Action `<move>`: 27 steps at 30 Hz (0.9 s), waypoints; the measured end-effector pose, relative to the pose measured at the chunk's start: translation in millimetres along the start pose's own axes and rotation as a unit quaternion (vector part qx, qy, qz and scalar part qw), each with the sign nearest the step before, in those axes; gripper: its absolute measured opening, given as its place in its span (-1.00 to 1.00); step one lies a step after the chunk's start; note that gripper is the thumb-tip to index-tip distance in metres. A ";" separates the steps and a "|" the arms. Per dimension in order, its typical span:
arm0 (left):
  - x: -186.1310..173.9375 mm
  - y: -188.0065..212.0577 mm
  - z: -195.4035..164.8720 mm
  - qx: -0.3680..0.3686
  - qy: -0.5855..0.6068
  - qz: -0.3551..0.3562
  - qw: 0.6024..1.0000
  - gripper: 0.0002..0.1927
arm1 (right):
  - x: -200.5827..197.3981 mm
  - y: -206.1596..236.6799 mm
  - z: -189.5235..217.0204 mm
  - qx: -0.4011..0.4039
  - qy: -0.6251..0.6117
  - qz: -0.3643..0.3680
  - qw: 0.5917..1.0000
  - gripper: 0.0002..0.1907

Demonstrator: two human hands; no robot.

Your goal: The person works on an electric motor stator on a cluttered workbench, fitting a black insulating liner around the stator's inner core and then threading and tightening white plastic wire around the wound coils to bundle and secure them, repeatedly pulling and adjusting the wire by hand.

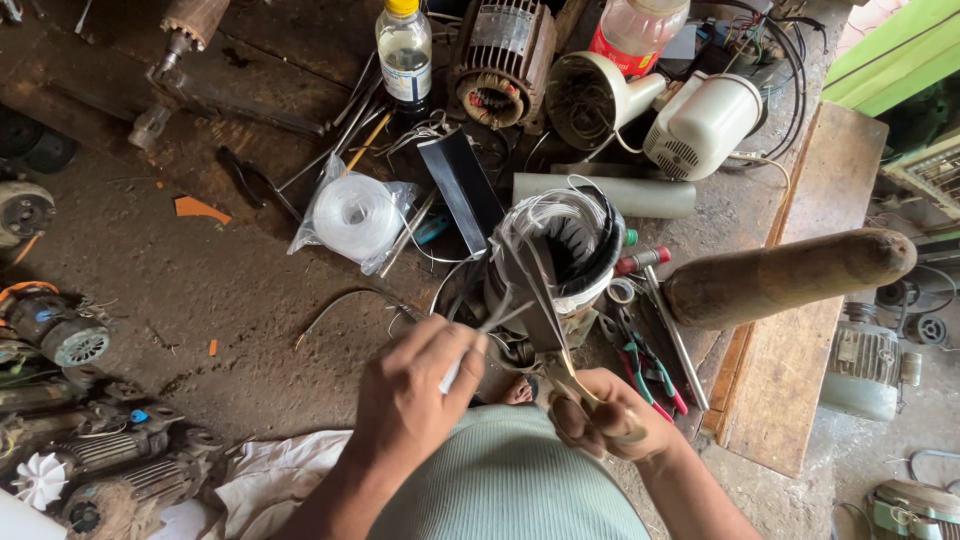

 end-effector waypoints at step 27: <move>52.3 28.0 -53.8 -0.051 0.461 0.225 0.857 -0.68 | 3.6 35.1 90.2 -0.086 0.488 -0.345 0.797 -0.72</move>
Point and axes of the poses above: each hand's wrist, its own y-axis away from the middle knuckle, its own x-axis out of the palm, z = x × y, the point moved 8 cm from there along -y, towards the middle knuckle, and after that the axes turned 3 degrees about -y, right-handed, at the moved point
